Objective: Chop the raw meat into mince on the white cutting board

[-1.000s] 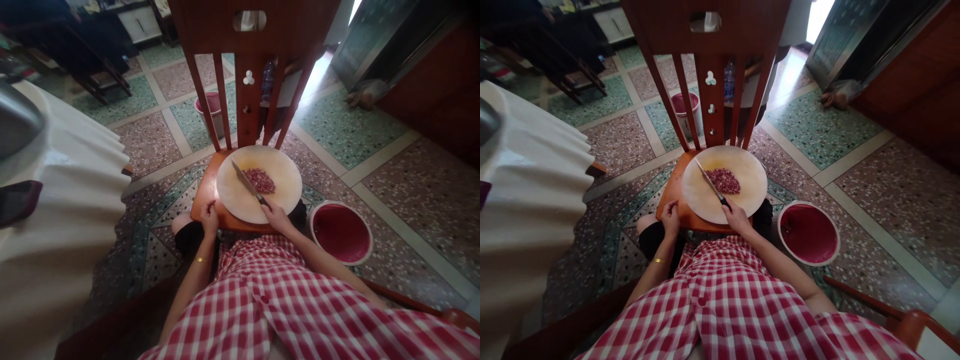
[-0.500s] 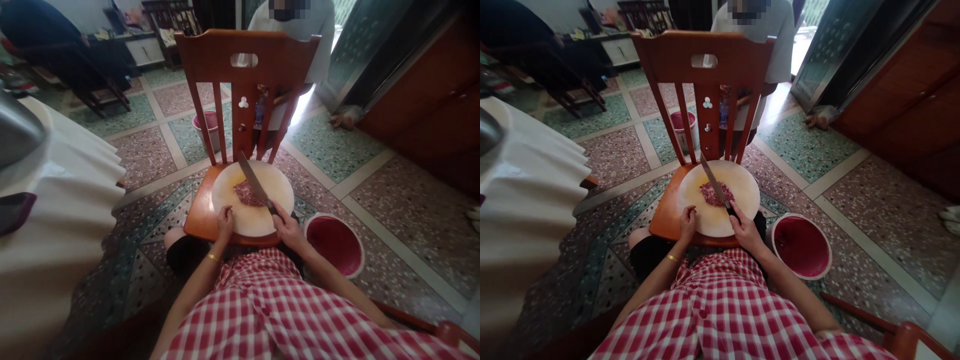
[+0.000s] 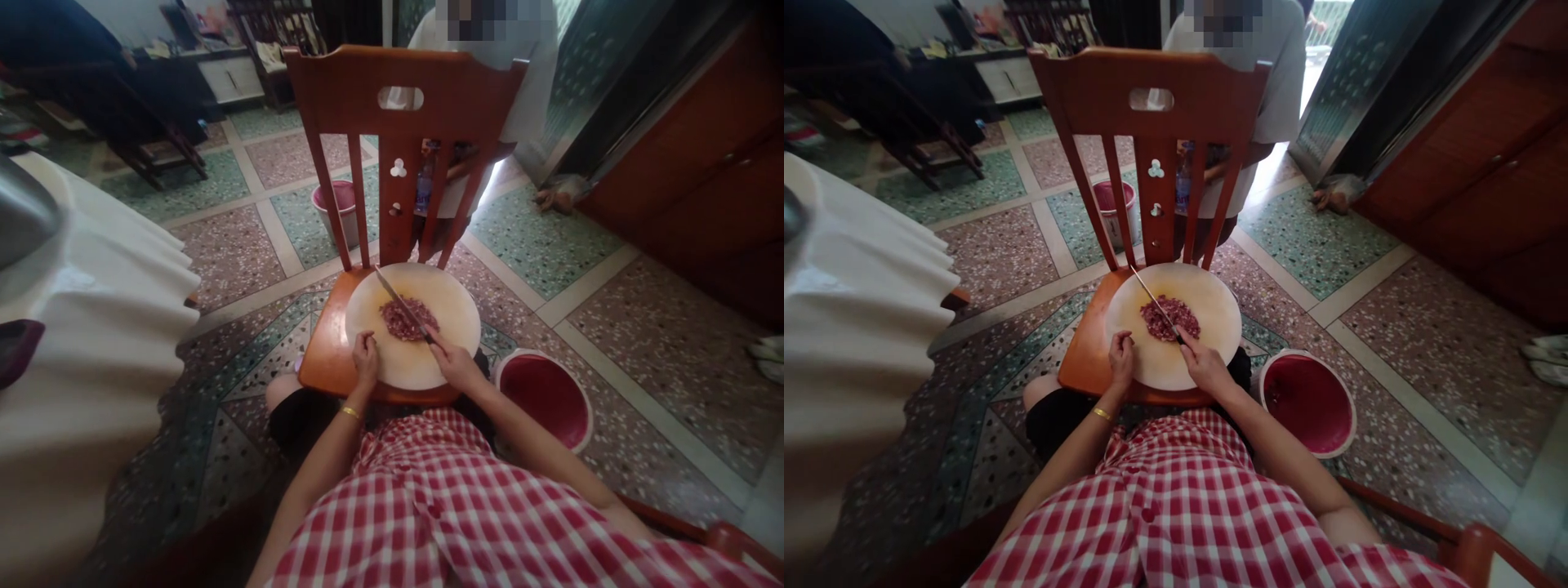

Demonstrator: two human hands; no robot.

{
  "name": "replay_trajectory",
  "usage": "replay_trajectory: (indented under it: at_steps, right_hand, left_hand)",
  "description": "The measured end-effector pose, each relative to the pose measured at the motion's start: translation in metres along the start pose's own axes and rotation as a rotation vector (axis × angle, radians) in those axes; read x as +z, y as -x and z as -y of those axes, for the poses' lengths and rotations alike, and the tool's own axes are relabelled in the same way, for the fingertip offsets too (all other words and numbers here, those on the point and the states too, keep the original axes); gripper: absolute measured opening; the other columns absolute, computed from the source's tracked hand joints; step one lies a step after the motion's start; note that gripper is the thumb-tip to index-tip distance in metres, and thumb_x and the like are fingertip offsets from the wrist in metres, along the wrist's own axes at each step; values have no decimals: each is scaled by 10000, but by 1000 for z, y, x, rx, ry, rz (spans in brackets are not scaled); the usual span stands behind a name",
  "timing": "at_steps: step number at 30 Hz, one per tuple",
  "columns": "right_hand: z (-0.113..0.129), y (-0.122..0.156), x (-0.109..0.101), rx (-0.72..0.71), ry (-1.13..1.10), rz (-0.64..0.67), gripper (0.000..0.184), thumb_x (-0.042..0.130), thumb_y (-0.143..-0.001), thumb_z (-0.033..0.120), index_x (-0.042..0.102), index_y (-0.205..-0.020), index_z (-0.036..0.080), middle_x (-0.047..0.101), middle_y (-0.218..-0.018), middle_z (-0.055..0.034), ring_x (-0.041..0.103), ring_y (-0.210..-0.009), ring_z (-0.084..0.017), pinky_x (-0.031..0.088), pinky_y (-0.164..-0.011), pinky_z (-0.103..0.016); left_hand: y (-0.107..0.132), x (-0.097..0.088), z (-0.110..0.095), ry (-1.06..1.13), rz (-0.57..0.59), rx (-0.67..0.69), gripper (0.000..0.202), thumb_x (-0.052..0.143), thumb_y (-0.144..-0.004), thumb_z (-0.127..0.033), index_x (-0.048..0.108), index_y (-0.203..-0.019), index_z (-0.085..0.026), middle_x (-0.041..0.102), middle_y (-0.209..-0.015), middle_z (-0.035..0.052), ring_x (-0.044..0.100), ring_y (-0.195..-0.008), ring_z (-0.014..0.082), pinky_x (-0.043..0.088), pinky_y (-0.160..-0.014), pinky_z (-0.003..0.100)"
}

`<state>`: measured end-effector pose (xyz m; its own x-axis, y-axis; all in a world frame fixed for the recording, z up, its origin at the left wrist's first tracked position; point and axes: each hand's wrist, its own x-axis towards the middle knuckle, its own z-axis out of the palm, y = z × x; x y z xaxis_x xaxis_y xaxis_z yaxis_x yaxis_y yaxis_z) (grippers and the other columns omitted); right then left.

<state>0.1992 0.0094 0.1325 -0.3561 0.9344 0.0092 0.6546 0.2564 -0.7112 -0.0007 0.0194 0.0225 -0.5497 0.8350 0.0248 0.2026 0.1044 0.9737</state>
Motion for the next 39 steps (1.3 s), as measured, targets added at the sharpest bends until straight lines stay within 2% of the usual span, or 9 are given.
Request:
replay_trajectory:
  at_steps: [4,10,14,17,22,28,33,35,39]
  right_hand:
    - [10,4,-13,-96,-75,-112,498,346,-897,296,308,-1387,215,594,-1177,-56,561,-1057,-184,433,-910,-313]
    - [-16,2,5,103,-61,33,448,366,-881,263,407,-1328,270,607,-1165,-27,570,-1048,-189,470,-860,-344]
    - [3,6,-12,-28,-79,-53,464,373,-885,293,383,-1347,252,625,-1129,-32,592,-1000,-182,469,-865,-319]
    - [7,6,-7,-63,-52,-124,487,345,-894,291,335,-1376,217,617,-1140,-67,605,-965,-187,465,-860,-312]
    - [-12,2,8,129,11,38,454,353,-886,285,399,-1337,263,650,-1082,-46,607,-976,-209,481,-822,-339]
    - [4,8,-10,-40,-55,-83,489,331,-903,295,296,-1389,246,566,-1219,-41,553,-1069,-180,435,-903,-312]
    - [-19,6,9,142,-9,17,458,348,-892,285,386,-1346,239,606,-1162,-57,572,-1043,-218,462,-860,-362]
    - [-19,7,4,159,-29,38,435,355,-894,295,420,-1323,262,633,-1115,-41,592,-1004,-212,473,-839,-354]
    - [4,12,-19,45,-96,-100,469,354,-897,310,366,-1359,228,670,-991,-42,627,-893,-181,478,-825,-318]
  left_hand:
    - [-4,4,-2,24,-15,-6,174,381,-801,-219,533,-871,-170,512,-697,-8,492,-655,105,415,-651,228]
    - [-4,6,2,0,11,25,185,386,-804,-242,534,-895,-177,530,-737,5,513,-714,120,421,-691,242]
    - [-2,6,1,-4,16,34,186,383,-807,-246,534,-891,-176,540,-748,11,523,-727,122,427,-698,242]
    - [-4,4,-3,-18,4,58,187,381,-810,-247,539,-883,-177,548,-754,12,526,-724,121,428,-701,243]
    - [-9,0,-1,-87,16,81,200,380,-811,-234,552,-898,-181,568,-779,22,539,-748,132,429,-721,256]
    - [-9,1,5,-98,44,58,220,369,-825,-252,548,-928,-176,567,-761,16,547,-750,134,426,-718,256]
    - [-8,1,7,-101,58,73,221,363,-833,-254,547,-926,-176,567,-765,19,542,-738,132,426,-707,251]
    - [-7,0,7,-105,65,75,219,365,-832,-249,547,-928,-176,568,-767,19,542,-736,132,426,-705,251]
    - [-7,1,7,-138,62,88,223,362,-833,-246,552,-926,-174,570,-770,18,544,-752,133,426,-721,253]
